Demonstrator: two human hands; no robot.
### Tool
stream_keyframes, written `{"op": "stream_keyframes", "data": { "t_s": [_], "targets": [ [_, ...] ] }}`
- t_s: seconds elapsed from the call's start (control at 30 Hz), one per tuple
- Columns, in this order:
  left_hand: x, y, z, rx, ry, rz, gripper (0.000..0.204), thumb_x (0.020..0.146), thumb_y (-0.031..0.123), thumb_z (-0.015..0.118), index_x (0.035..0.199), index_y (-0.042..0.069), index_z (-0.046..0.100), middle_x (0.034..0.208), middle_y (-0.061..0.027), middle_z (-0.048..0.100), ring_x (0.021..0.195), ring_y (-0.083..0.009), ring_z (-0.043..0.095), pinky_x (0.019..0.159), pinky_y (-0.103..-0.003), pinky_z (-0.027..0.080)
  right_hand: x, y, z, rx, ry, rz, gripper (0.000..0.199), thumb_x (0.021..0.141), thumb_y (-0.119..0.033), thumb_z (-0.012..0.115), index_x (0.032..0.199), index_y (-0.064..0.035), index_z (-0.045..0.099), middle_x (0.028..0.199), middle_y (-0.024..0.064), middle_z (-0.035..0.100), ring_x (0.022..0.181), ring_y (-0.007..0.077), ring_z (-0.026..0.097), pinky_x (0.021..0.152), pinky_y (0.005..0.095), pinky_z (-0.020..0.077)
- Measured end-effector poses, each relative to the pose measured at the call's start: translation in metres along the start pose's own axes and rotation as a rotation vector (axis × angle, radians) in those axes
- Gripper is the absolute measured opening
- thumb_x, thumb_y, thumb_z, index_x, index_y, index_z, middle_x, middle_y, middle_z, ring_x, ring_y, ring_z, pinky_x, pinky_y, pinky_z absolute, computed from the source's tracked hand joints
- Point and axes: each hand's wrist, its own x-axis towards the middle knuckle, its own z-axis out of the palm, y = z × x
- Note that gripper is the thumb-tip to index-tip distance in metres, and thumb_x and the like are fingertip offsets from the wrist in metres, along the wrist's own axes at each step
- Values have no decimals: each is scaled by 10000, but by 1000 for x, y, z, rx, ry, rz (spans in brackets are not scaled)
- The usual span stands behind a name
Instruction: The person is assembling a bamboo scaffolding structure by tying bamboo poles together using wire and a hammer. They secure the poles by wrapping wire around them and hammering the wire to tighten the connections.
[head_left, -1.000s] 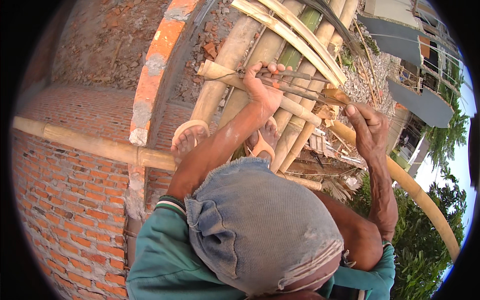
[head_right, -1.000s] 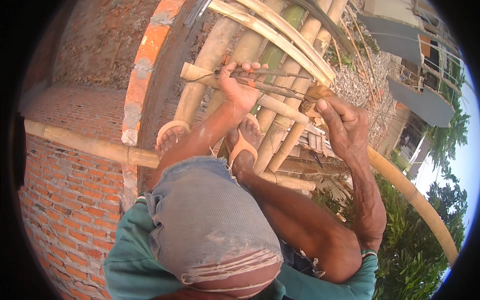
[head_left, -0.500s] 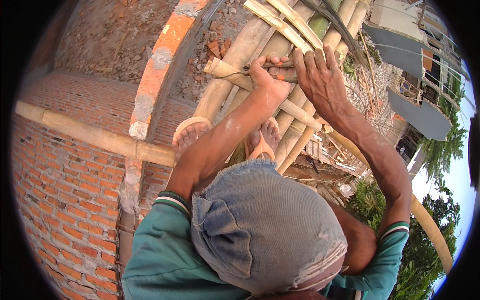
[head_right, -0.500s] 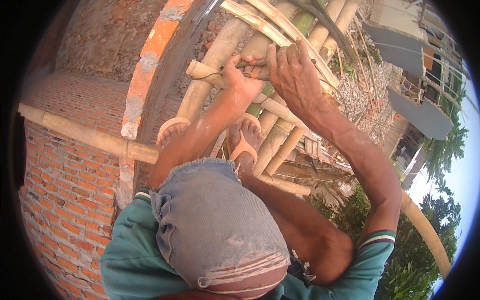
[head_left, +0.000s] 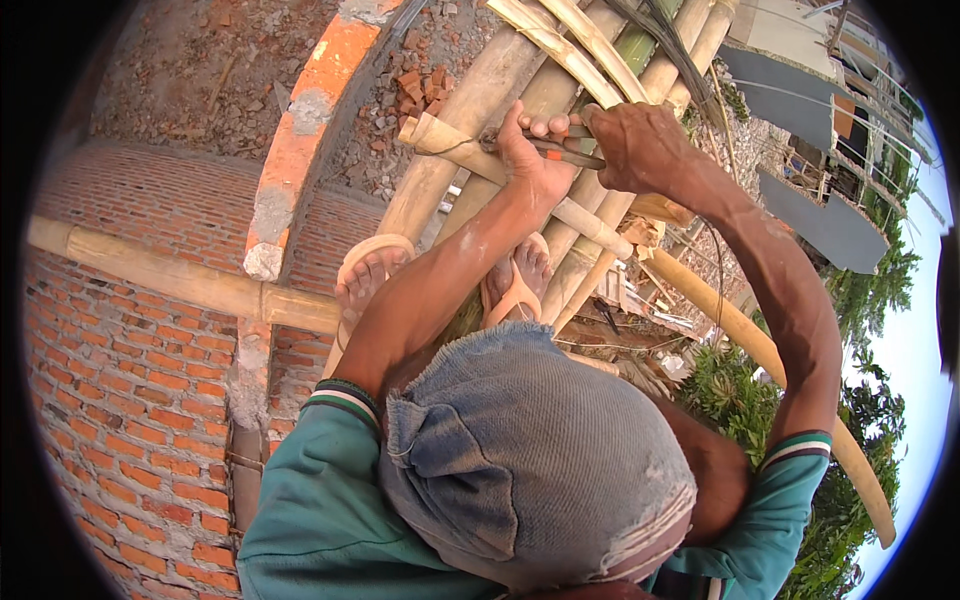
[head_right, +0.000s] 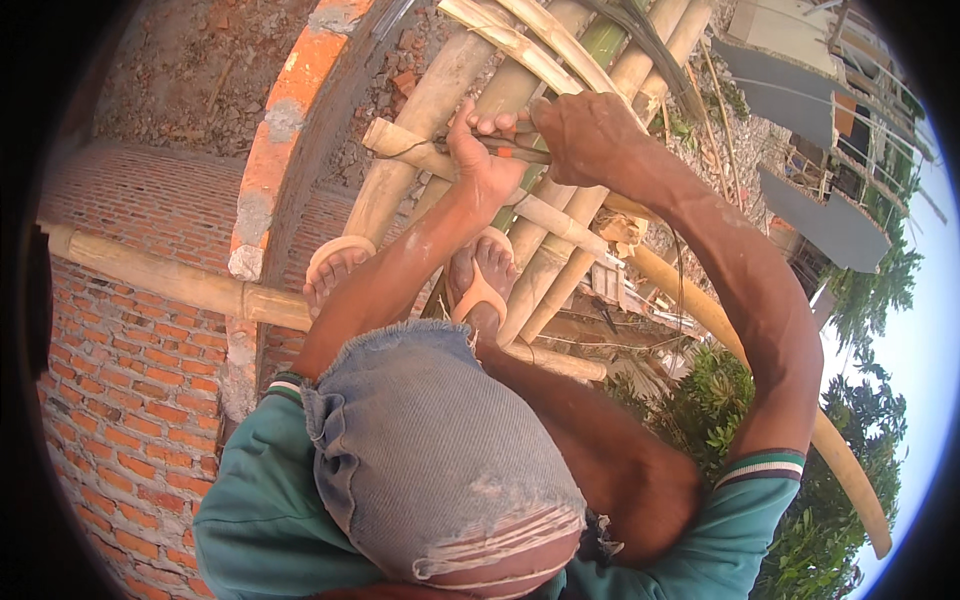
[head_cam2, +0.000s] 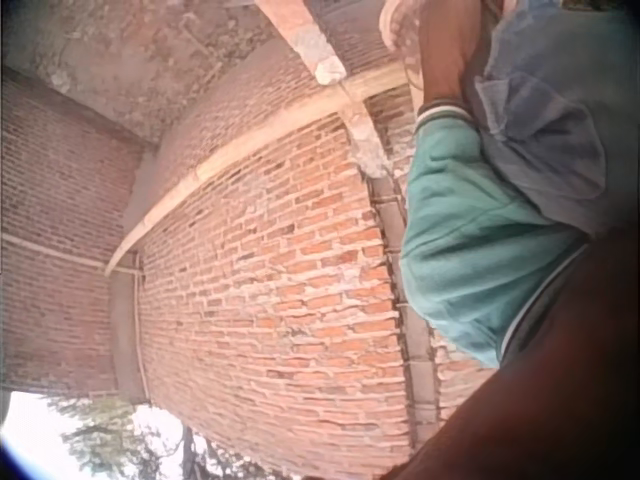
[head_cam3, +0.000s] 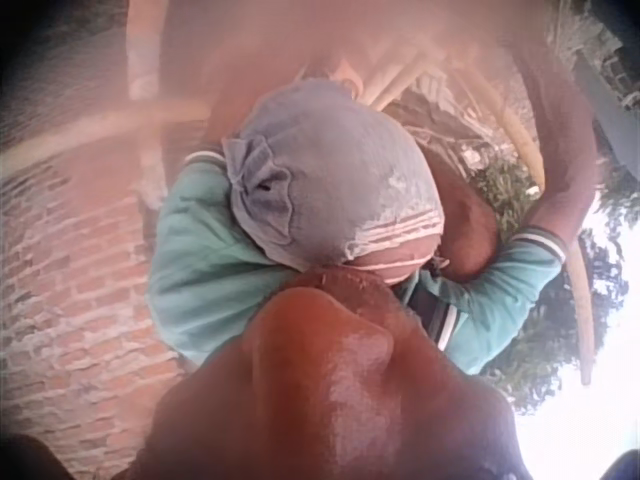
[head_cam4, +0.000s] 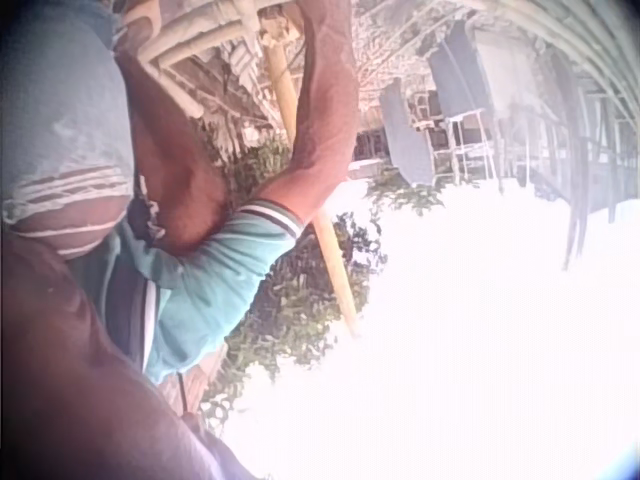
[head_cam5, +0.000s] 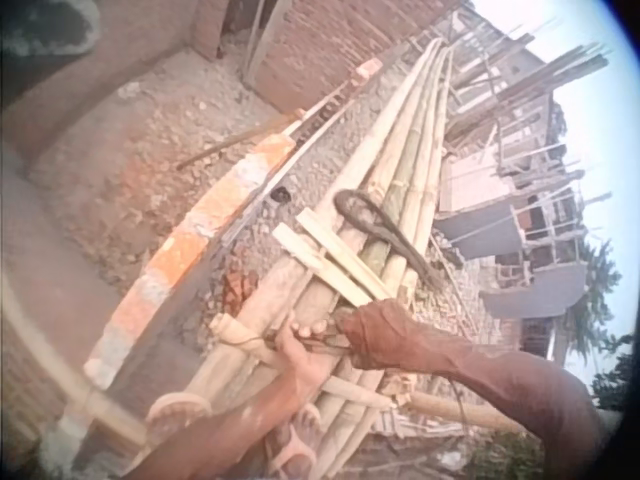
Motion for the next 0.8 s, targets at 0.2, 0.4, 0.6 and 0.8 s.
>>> {"op": "stream_keyframes", "data": {
  "t_s": [0.2,0.4,0.6,0.8],
  "targets": [
    [13,-1,24,-14,301,33,338,1049,332,434,768,147,477,739,-24,535,823,-226,568,863,-401,488,14,8,26,-505,390,-131,167,929,-155,605,1016,-11,604,936,125,645,833,258,663,692,384,491],
    [-10,-4,17,197,387,5,372,1015,475,552,887,128,507,821,-43,548,899,-230,560,909,-435,481,42,26,-16,232,-485,-42,398,1030,-323,583,1051,64,673,803,188,707,671,294,714,569,410,594],
    [-32,0,-13,413,120,6,429,928,535,680,908,127,550,980,-66,623,999,-237,540,941,-416,460,10,2,25,946,-601,98,444,1029,-400,616,988,40,658,685,67,628,561,178,648,492,326,567],
    [-21,-1,-17,378,159,21,369,970,494,666,949,147,542,897,-46,618,967,-230,585,866,-464,494,6,5,28,244,-277,4,542,856,-510,789,1064,-19,689,731,99,702,807,264,728,760,430,569]
  ]
}}
